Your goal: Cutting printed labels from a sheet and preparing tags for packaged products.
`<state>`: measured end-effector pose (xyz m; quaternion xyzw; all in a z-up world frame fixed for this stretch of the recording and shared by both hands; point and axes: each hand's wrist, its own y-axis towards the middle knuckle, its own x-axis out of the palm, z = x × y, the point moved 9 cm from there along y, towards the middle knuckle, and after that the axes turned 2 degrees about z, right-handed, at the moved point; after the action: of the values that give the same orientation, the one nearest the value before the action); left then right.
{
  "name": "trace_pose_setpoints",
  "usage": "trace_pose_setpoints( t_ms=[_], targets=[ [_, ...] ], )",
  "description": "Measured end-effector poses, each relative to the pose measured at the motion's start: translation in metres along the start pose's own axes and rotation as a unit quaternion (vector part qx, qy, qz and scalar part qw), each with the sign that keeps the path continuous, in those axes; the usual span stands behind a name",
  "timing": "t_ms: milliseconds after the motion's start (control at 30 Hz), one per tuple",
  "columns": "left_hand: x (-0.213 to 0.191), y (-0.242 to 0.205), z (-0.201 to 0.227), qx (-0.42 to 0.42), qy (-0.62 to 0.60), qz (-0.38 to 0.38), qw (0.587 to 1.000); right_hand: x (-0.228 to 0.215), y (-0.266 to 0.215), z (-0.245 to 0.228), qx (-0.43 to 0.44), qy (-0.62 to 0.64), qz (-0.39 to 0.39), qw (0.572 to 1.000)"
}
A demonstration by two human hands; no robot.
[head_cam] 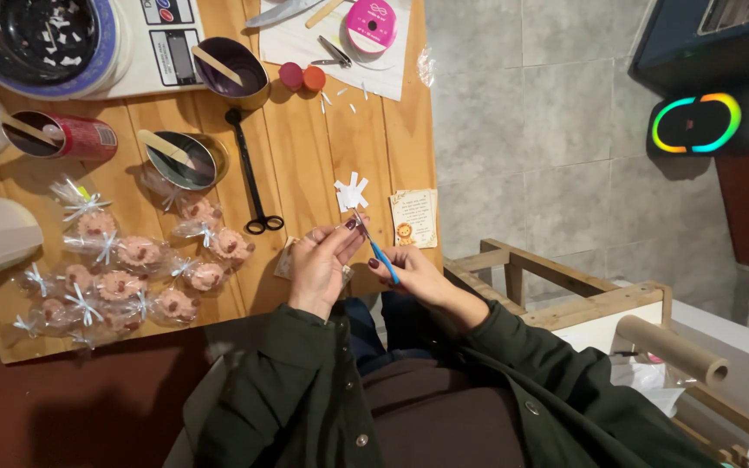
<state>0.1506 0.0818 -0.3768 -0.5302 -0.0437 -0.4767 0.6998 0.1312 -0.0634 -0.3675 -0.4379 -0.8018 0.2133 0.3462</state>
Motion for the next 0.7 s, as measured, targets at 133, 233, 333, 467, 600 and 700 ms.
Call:
trace_pose_setpoints(
  t_ms=[133, 233, 333, 467, 600, 700],
  targets=[
    [-0.0004, 0.0014, -0.0022, -0.002, -0.008, 0.008, 1.000, -0.0008, 0.0011, 0.0026, -0.003, 0.029, -0.007, 1.000],
    [0.0002, 0.0030, -0.0017, -0.002, -0.010, 0.009, 1.000, -0.0023, 0.0017, 0.0026, 0.001, 0.027, 0.004, 1.000],
    [0.0004, 0.0036, -0.0004, 0.002, -0.004, 0.013, 1.000, -0.0018, 0.0021, -0.0004, -0.003, 0.032, 0.006, 0.999],
    [0.0028, 0.0046, 0.0016, 0.002, -0.010, 0.010, 1.000, -0.0037, 0.0032, 0.0012, -0.003, 0.028, 0.007, 1.000],
    [0.0027, 0.0055, 0.0013, -0.001, -0.021, 0.009, 1.000, -0.0041, 0.0052, 0.0016, -0.007, 0.019, 0.004, 1.000],
    [0.0042, 0.0054, 0.0030, -0.001, -0.024, 0.008, 1.000, -0.0030, 0.0053, 0.0008, 0.003, 0.031, 0.007, 0.999]
  ],
)
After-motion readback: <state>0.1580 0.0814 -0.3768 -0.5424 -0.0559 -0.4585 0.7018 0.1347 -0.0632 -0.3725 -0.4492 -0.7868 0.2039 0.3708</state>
